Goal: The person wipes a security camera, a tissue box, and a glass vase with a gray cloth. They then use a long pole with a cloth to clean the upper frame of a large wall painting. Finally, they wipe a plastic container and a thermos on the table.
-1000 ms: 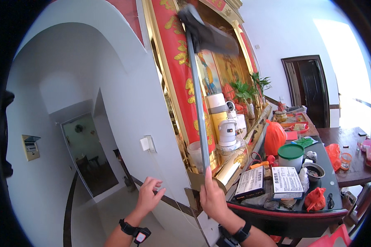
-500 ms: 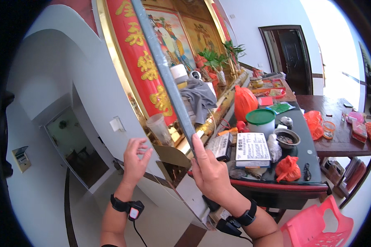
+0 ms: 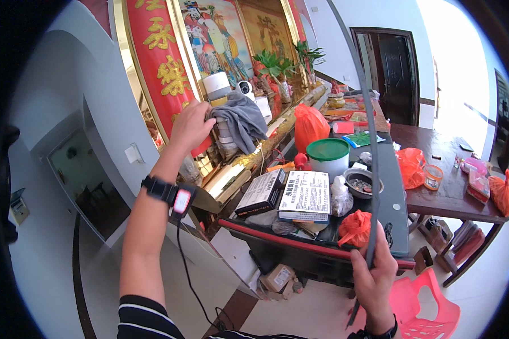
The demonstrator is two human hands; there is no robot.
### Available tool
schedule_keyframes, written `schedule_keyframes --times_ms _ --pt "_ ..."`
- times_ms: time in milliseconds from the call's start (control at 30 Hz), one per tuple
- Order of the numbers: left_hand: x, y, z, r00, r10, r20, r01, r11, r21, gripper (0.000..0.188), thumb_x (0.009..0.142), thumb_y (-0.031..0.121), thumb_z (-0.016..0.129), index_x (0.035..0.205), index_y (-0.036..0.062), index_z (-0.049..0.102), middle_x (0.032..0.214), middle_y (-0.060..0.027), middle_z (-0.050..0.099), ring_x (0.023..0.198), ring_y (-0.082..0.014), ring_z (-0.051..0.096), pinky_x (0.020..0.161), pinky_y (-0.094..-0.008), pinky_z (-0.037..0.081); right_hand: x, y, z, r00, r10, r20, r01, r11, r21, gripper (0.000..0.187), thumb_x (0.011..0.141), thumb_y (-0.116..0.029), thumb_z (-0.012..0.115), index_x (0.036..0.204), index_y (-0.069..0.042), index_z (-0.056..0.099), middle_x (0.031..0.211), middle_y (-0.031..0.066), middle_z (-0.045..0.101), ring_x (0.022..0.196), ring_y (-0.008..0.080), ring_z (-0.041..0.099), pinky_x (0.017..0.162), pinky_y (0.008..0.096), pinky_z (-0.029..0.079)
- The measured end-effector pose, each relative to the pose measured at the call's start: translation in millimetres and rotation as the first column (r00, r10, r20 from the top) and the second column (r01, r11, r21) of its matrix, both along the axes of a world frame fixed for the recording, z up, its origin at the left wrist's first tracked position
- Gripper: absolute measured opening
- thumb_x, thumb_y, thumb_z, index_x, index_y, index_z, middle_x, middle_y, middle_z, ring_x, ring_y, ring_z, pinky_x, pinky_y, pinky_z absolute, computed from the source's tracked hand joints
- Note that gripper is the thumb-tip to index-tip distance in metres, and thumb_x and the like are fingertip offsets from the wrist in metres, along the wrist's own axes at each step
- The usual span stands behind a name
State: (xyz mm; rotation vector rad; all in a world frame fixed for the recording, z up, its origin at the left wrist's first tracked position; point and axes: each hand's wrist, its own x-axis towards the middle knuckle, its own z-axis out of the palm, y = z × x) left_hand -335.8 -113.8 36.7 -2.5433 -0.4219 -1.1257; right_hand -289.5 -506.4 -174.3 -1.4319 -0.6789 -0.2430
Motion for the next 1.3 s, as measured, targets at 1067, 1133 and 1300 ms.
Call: schedule_keyframes --times_ms 1067,1133,1300 --pt "123.0 122.2 173.0 0.629 -0.094 0.771 0.477 0.831 -0.287 0.037 0.087 0.015 0.048 0.107 -0.0126 0.060 0.113 -0.0335 0.060 0.108 -0.0428 0.060 0.086 -0.0429 0.049 -37.1 -43.9 -89.0 0.960 -0.249 0.129 0.272 0.938 -0.214 0.068 0.069 0.003 0.062 0.135 0.007 0.047 0.063 -0.0022 0.042 0.055 0.0077 0.040 0.053 0.0225 0.031" --pt "114.3 124.1 192.1 0.513 -0.237 0.825 0.611 0.776 -0.157 0.036 0.088 0.014 0.048 0.108 -0.0145 0.058 0.105 -0.0285 0.065 0.094 -0.0346 0.065 0.078 -0.0398 0.051 -39.9 -44.1 -85.3 0.959 -0.217 0.183 0.256 0.940 -0.227 0.067 0.068 0.003 0.062 0.134 0.008 0.048 0.062 -0.0023 0.042 0.055 0.0078 0.041 0.052 0.0227 0.031" --pt "76.5 122.9 225.8 0.286 -0.494 0.821 0.905 0.421 -0.062 0.026 0.091 0.010 0.046 0.095 -0.0104 0.061 0.091 -0.0152 0.066 0.077 -0.0218 0.062 0.067 -0.0354 0.051 -41.1 -58.6 -91.8 0.979 0.049 0.196 -0.002 0.973 -0.230 0.053 0.084 -0.006 0.067 0.134 0.001 0.051 0.081 0.0075 0.062 0.059 0.0119 0.049 0.055 0.0269 0.042"
